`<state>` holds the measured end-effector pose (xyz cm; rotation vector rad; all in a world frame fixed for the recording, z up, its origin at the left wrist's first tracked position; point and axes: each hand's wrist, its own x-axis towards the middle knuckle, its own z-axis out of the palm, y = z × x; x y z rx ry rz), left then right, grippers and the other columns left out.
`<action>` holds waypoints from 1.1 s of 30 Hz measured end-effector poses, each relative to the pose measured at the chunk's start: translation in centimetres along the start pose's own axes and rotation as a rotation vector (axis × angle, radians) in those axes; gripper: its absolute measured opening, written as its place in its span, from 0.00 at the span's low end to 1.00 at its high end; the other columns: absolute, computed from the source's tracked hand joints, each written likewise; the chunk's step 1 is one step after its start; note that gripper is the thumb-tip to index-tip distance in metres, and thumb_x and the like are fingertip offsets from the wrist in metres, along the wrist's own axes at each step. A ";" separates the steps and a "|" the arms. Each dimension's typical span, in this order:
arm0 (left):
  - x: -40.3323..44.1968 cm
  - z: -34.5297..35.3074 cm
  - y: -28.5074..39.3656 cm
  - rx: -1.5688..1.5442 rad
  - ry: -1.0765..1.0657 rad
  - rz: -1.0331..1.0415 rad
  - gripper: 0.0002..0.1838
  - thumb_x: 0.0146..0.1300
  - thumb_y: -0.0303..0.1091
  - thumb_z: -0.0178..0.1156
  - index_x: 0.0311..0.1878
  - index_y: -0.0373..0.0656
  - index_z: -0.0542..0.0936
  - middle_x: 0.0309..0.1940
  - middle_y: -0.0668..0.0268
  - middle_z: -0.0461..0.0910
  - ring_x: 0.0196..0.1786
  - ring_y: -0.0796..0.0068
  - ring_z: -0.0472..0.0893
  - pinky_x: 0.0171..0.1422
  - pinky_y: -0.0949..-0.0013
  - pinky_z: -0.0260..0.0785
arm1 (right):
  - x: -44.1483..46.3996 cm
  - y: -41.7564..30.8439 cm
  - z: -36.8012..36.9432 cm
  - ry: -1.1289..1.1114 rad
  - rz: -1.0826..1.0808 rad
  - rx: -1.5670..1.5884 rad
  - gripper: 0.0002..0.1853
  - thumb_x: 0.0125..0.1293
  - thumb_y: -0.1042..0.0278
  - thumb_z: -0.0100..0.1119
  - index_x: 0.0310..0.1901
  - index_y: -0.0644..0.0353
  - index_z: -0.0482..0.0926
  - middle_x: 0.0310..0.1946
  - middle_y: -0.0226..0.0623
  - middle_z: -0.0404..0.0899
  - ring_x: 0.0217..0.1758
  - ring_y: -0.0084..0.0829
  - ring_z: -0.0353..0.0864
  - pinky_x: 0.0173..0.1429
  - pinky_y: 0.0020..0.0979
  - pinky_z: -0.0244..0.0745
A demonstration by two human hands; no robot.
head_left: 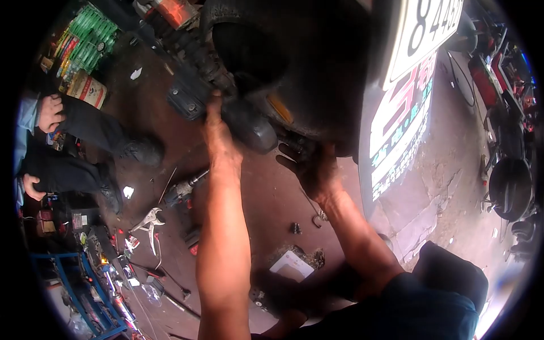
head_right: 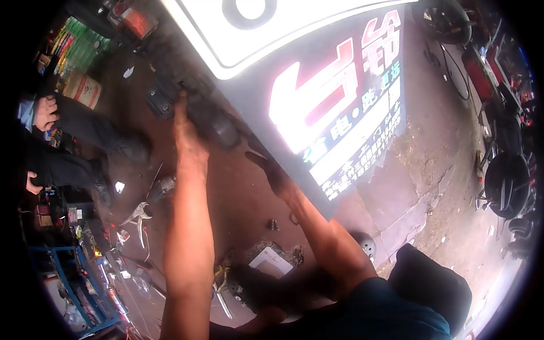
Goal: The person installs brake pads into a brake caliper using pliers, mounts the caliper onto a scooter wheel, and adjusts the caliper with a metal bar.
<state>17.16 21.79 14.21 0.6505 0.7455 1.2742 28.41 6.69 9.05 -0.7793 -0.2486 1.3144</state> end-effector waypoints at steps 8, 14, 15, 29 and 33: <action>-0.3 0.5 0.3 0.246 0.124 -0.017 0.30 0.64 0.53 0.67 0.62 0.43 0.76 0.51 0.67 0.80 0.52 0.70 0.80 0.59 0.62 0.73 | -0.7 -1.1 0.8 0.060 0.035 -0.050 0.43 0.68 0.25 0.45 0.70 0.57 0.65 0.66 0.41 0.70 0.58 0.38 0.71 0.65 0.48 0.68; 0.3 -0.4 -0.2 0.292 0.081 -0.009 0.38 0.61 0.56 0.68 0.67 0.41 0.72 0.58 0.65 0.77 0.57 0.69 0.77 0.64 0.62 0.70 | -0.6 -1.2 0.8 0.042 -0.003 0.008 0.38 0.72 0.30 0.45 0.67 0.58 0.67 0.60 0.42 0.74 0.50 0.37 0.73 0.63 0.48 0.71; 0.2 -0.3 -0.3 0.307 0.083 -0.005 0.39 0.60 0.56 0.69 0.68 0.41 0.72 0.58 0.65 0.77 0.58 0.68 0.77 0.64 0.61 0.70 | -0.6 -1.2 0.6 0.049 0.007 0.018 0.38 0.72 0.30 0.46 0.67 0.58 0.67 0.58 0.41 0.74 0.49 0.36 0.73 0.63 0.48 0.71; -1.2 0.5 0.2 0.390 0.096 0.045 0.45 0.57 0.60 0.68 0.71 0.39 0.70 0.67 0.55 0.72 0.67 0.62 0.72 0.73 0.61 0.61 | -1.5 -3.3 3.5 0.222 0.110 0.042 0.31 0.76 0.39 0.45 0.69 0.54 0.66 0.68 0.39 0.68 0.70 0.41 0.65 0.73 0.52 0.61; -2.0 0.6 0.9 0.386 0.159 0.069 0.45 0.60 0.59 0.67 0.72 0.37 0.67 0.68 0.54 0.71 0.70 0.58 0.69 0.75 0.58 0.58 | -1.0 -3.7 2.8 0.089 0.183 0.060 0.33 0.75 0.37 0.44 0.72 0.51 0.64 0.72 0.39 0.64 0.75 0.43 0.60 0.77 0.52 0.51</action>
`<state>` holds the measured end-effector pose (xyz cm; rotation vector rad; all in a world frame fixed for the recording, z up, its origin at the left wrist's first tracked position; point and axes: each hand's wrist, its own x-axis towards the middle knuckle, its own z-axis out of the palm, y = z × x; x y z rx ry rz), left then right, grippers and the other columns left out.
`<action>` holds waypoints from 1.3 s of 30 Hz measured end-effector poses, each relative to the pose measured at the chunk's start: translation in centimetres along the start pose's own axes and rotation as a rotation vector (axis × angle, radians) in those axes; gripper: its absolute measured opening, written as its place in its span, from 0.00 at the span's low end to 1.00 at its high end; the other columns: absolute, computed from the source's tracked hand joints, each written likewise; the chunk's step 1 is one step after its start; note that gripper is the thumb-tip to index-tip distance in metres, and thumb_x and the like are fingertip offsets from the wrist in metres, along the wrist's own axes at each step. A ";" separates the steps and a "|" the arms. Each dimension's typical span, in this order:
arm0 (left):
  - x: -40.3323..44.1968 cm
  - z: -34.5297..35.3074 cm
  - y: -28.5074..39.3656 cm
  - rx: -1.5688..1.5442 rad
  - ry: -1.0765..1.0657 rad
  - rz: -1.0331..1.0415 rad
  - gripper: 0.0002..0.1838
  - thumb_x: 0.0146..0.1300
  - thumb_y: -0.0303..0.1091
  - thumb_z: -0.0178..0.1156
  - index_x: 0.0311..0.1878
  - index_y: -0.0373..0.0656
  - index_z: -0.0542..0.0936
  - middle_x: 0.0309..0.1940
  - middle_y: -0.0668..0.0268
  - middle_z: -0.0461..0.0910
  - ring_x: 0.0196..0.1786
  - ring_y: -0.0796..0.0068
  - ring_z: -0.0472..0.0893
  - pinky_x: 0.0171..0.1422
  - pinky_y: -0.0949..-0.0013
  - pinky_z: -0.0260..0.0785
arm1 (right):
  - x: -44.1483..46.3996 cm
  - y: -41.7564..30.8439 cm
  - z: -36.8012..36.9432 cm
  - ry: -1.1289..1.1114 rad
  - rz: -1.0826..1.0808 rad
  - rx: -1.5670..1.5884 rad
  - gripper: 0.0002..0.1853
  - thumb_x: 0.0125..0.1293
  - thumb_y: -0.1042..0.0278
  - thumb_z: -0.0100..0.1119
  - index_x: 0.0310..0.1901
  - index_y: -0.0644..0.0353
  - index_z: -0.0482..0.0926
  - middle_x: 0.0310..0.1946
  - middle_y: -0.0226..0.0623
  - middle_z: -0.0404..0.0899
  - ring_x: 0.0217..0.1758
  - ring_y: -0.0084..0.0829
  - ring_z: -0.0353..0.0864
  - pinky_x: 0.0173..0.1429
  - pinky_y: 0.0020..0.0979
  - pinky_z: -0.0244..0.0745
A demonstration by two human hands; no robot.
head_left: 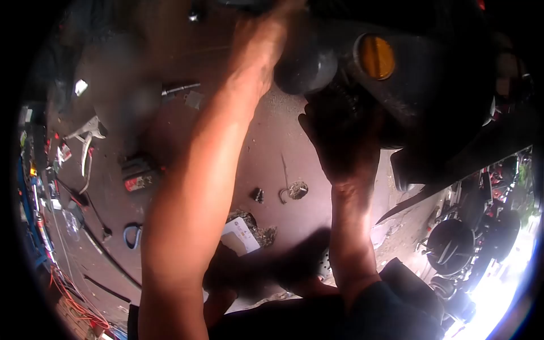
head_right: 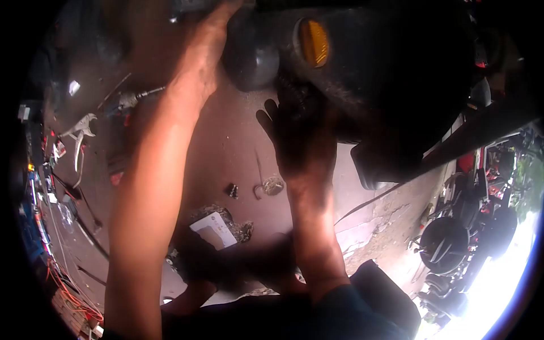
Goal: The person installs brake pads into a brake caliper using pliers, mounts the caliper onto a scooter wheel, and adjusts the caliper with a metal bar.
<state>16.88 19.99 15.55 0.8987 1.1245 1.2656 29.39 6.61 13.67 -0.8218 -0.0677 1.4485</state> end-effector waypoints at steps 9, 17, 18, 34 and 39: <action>-11.8 -6.6 -12.0 0.196 0.274 -0.007 0.22 0.62 0.33 0.69 0.56 0.32 0.77 0.47 0.56 0.81 0.48 0.67 0.81 0.52 0.66 0.74 | 0.4 0.5 -1.5 -0.156 0.041 0.040 0.40 0.69 0.26 0.44 0.72 0.48 0.66 0.74 0.39 0.63 0.76 0.50 0.57 0.79 0.58 0.43; -15.5 -10.2 -18.4 0.378 0.242 0.024 0.14 0.63 0.25 0.66 0.52 0.36 0.80 0.43 0.55 0.83 0.39 0.69 0.82 0.40 0.70 0.75 | 1.8 1.7 -1.4 -0.331 0.043 -0.090 0.37 0.73 0.32 0.41 0.70 0.54 0.67 0.70 0.40 0.67 0.74 0.44 0.61 0.79 0.50 0.49; -15.5 -10.2 -18.5 0.369 0.235 0.023 0.14 0.63 0.25 0.66 0.52 0.36 0.80 0.42 0.55 0.83 0.37 0.69 0.82 0.38 0.71 0.74 | 2.0 1.9 -1.7 -0.326 0.050 -0.091 0.37 0.73 0.32 0.41 0.70 0.54 0.67 0.70 0.40 0.68 0.74 0.43 0.61 0.79 0.50 0.49; -14.9 -1.9 -12.5 0.059 -0.066 0.136 0.31 0.56 0.34 0.73 0.61 0.35 0.72 0.48 0.56 0.79 0.47 0.65 0.80 0.51 0.63 0.75 | 2.1 0.8 -2.9 -0.227 0.016 -0.087 0.34 0.76 0.37 0.39 0.69 0.57 0.67 0.68 0.38 0.68 0.72 0.39 0.63 0.77 0.44 0.52; -13.0 1.1 -9.9 0.107 -0.118 0.220 0.41 0.51 0.40 0.77 0.64 0.34 0.68 0.55 0.51 0.75 0.58 0.56 0.76 0.61 0.56 0.70 | 1.5 0.3 -2.3 -0.158 -0.026 -0.078 0.33 0.76 0.38 0.38 0.68 0.58 0.67 0.68 0.38 0.68 0.71 0.38 0.64 0.77 0.42 0.54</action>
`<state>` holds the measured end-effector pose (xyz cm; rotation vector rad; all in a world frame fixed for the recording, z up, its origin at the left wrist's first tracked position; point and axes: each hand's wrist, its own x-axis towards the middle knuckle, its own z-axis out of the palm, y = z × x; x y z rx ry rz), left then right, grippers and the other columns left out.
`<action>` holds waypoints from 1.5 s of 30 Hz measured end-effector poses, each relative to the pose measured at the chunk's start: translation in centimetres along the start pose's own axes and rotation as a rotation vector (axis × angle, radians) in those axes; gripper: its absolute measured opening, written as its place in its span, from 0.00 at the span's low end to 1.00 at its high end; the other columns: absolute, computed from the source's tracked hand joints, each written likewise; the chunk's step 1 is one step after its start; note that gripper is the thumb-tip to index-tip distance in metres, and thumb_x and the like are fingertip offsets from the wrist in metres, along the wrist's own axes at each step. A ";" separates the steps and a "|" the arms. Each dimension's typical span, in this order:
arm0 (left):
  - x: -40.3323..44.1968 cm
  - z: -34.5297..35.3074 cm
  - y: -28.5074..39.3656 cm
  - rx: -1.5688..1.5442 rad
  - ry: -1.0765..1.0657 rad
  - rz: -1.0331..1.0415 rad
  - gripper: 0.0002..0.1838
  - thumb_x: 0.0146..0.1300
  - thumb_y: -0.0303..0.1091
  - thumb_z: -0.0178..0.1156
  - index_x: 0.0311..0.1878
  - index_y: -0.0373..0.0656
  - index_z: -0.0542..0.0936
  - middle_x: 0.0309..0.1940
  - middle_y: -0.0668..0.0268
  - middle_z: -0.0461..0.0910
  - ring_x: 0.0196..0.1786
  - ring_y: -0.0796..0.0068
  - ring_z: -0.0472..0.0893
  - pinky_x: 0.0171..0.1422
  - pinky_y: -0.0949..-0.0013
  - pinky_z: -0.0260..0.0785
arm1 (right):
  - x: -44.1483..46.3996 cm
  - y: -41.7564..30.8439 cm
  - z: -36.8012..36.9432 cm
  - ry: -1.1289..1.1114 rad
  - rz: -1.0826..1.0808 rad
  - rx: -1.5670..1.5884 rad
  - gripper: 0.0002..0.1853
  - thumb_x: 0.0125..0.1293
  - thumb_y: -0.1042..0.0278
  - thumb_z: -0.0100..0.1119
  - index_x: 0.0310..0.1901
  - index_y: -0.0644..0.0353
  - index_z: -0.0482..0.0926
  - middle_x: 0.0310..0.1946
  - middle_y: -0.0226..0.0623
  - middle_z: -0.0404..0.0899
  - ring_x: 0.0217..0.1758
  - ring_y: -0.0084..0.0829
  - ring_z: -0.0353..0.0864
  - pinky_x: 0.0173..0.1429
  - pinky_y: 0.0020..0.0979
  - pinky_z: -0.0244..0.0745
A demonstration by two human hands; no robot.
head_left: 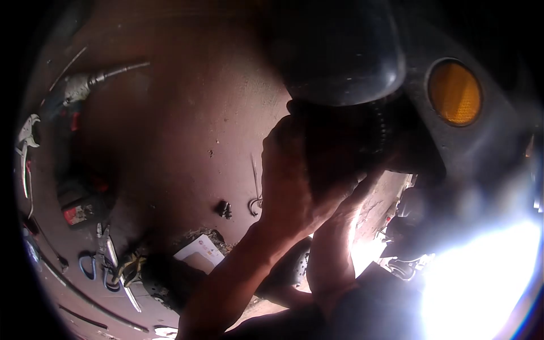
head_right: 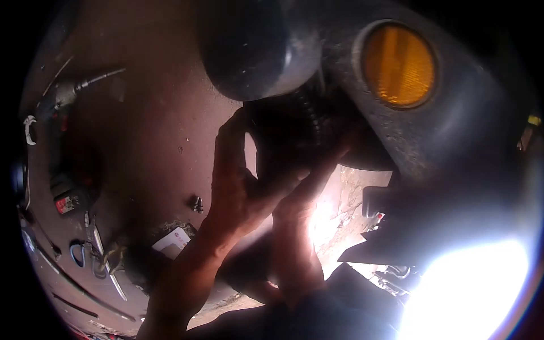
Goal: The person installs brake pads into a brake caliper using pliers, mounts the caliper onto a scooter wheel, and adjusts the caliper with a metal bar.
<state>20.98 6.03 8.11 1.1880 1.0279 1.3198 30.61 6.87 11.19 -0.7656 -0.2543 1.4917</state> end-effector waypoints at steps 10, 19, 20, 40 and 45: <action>2.3 4.5 1.5 -0.094 0.029 -0.193 0.43 0.50 0.41 0.74 0.63 0.31 0.64 0.53 0.44 0.76 0.58 0.45 0.76 0.67 0.53 0.68 | -1.0 1.9 -1.5 0.143 -0.181 -0.175 0.31 0.78 0.41 0.37 0.67 0.60 0.67 0.67 0.37 0.69 0.70 0.35 0.65 0.76 0.38 0.56; 2.3 3.8 3.2 -0.198 -0.013 -0.376 0.33 0.56 0.41 0.68 0.60 0.30 0.72 0.52 0.52 0.79 0.56 0.60 0.79 0.60 0.62 0.71 | -1.0 1.7 -1.9 0.144 -0.267 -0.286 0.30 0.79 0.44 0.36 0.66 0.62 0.67 0.66 0.37 0.69 0.69 0.33 0.66 0.75 0.34 0.58; 2.2 3.8 3.2 -0.199 -0.007 -0.381 0.33 0.56 0.41 0.68 0.60 0.30 0.72 0.52 0.52 0.79 0.55 0.61 0.79 0.60 0.63 0.71 | -0.9 1.8 -2.2 0.145 -0.271 -0.293 0.30 0.79 0.44 0.36 0.66 0.62 0.67 0.66 0.37 0.69 0.69 0.33 0.66 0.74 0.34 0.58; 2.0 3.2 3.5 0.121 -0.133 -0.083 0.19 0.66 0.36 0.59 0.56 0.36 0.78 0.52 0.53 0.79 0.56 0.60 0.79 0.60 0.64 0.71 | -0.7 2.5 -1.3 0.209 -0.218 0.058 0.25 0.81 0.55 0.43 0.68 0.65 0.65 0.65 0.40 0.69 0.65 0.30 0.69 0.67 0.30 0.67; 1.9 3.0 3.7 0.297 -0.166 0.031 0.16 0.70 0.36 0.53 0.55 0.36 0.78 0.52 0.51 0.79 0.56 0.57 0.79 0.60 0.61 0.71 | -0.9 2.8 -1.4 0.173 -0.206 -0.189 0.30 0.79 0.47 0.38 0.72 0.61 0.62 0.69 0.38 0.66 0.70 0.32 0.65 0.73 0.31 0.61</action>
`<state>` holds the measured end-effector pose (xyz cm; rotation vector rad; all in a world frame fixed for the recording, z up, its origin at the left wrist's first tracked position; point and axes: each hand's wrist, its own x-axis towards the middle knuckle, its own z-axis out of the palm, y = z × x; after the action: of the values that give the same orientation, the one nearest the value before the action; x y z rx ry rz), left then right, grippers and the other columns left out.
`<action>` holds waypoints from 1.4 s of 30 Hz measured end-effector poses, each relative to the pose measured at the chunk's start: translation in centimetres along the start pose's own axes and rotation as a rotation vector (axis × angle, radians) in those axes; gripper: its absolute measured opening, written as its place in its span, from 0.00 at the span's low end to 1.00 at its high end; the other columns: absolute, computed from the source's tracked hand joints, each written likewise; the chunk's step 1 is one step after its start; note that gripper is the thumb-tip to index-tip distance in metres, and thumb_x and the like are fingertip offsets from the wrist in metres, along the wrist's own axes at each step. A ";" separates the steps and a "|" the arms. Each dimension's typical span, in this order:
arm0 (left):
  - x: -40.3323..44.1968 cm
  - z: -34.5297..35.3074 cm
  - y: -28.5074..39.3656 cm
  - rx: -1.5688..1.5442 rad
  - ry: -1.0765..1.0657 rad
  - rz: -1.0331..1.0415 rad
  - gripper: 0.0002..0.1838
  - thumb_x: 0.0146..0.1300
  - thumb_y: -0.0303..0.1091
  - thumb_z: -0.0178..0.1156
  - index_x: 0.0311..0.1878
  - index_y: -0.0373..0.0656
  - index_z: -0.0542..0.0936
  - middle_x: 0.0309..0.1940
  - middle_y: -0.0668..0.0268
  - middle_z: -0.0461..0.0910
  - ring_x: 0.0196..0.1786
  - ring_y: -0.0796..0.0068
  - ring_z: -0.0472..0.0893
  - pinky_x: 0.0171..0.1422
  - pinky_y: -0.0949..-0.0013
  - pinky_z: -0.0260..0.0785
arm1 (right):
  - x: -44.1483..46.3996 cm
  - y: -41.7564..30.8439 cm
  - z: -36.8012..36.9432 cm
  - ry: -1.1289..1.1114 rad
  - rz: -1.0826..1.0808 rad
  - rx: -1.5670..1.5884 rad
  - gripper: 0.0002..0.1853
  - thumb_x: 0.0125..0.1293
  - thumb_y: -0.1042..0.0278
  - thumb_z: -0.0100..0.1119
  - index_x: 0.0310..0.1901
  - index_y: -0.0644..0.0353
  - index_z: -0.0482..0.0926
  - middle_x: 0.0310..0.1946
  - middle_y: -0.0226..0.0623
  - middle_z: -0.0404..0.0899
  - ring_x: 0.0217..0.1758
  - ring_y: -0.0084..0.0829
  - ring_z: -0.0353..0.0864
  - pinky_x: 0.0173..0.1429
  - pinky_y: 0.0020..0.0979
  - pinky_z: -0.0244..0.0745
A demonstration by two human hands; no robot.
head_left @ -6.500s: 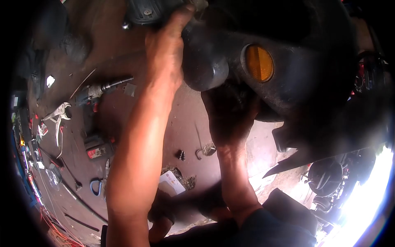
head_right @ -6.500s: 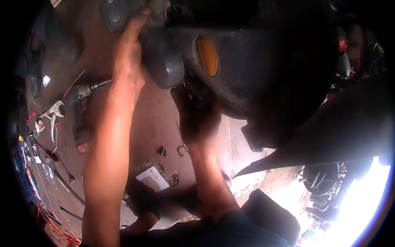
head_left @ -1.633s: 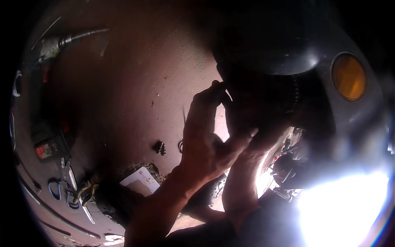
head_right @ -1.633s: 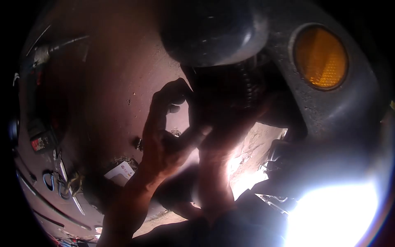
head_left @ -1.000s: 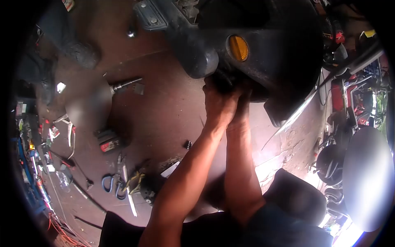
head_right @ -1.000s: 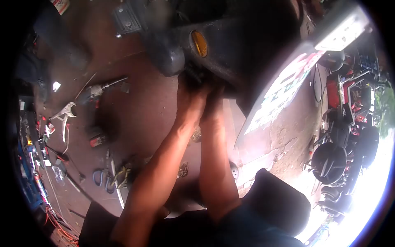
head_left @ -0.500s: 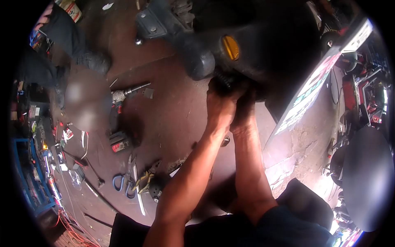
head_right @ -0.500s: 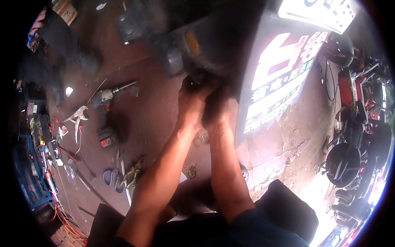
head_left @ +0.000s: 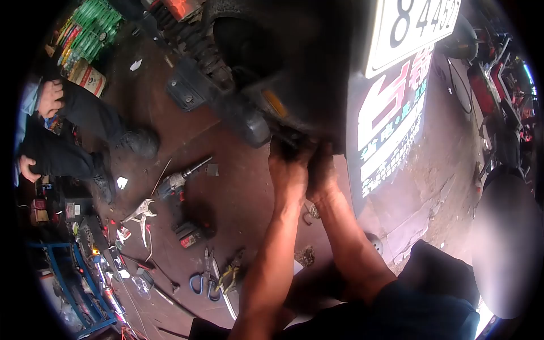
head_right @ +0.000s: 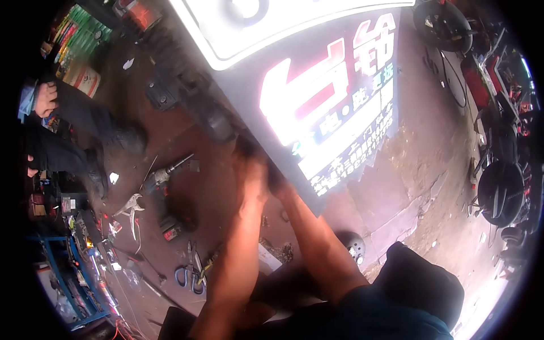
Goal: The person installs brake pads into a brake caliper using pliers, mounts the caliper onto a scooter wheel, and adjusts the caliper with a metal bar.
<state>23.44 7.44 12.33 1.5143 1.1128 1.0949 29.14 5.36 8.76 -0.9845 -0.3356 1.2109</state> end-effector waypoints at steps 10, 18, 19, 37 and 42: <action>-0.4 -0.2 1.6 -0.401 0.047 -0.267 0.31 0.62 0.34 0.66 0.66 0.31 0.70 0.62 0.53 0.75 0.64 0.61 0.74 0.70 0.63 0.64 | -0.1 -0.8 0.6 0.093 -0.006 0.215 0.18 0.78 0.62 0.48 0.62 0.65 0.70 0.58 0.38 0.73 0.60 0.28 0.72 0.62 0.30 0.72; -0.2 -0.5 3.3 -0.664 0.038 -0.379 0.36 0.60 0.31 0.70 0.69 0.31 0.68 0.65 0.54 0.73 0.67 0.62 0.72 0.72 0.64 0.61 | -0.2 -1.1 1.0 0.116 -0.003 0.238 0.22 0.77 0.56 0.48 0.63 0.64 0.70 0.59 0.39 0.73 0.61 0.30 0.72 0.64 0.32 0.70; -0.2 -0.4 2.9 -0.667 0.037 -0.359 0.36 0.60 0.31 0.70 0.70 0.31 0.67 0.65 0.54 0.73 0.67 0.62 0.72 0.72 0.64 0.61 | -0.2 -1.0 1.2 0.119 -0.005 0.236 0.22 0.77 0.56 0.48 0.63 0.64 0.70 0.59 0.39 0.73 0.62 0.30 0.71 0.65 0.32 0.70; -0.5 0.2 1.3 -0.622 0.047 -0.281 0.41 0.57 0.35 0.73 0.72 0.35 0.65 0.67 0.56 0.71 0.69 0.62 0.69 0.74 0.62 0.59 | -0.5 -2.2 1.4 0.110 0.037 0.246 0.31 0.75 0.42 0.47 0.65 0.62 0.68 0.61 0.41 0.72 0.65 0.36 0.70 0.70 0.37 0.66; -0.6 0.3 0.1 -0.558 0.030 -0.243 0.39 0.59 0.35 0.71 0.71 0.35 0.65 0.65 0.56 0.73 0.68 0.63 0.71 0.73 0.62 0.60 | -0.5 -2.7 1.5 0.067 0.077 0.174 0.35 0.74 0.37 0.45 0.65 0.63 0.69 0.60 0.42 0.74 0.64 0.36 0.71 0.72 0.38 0.64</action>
<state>23.60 6.84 12.31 0.9044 0.8836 1.1388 29.64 5.57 11.84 -0.8918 -0.1379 1.2515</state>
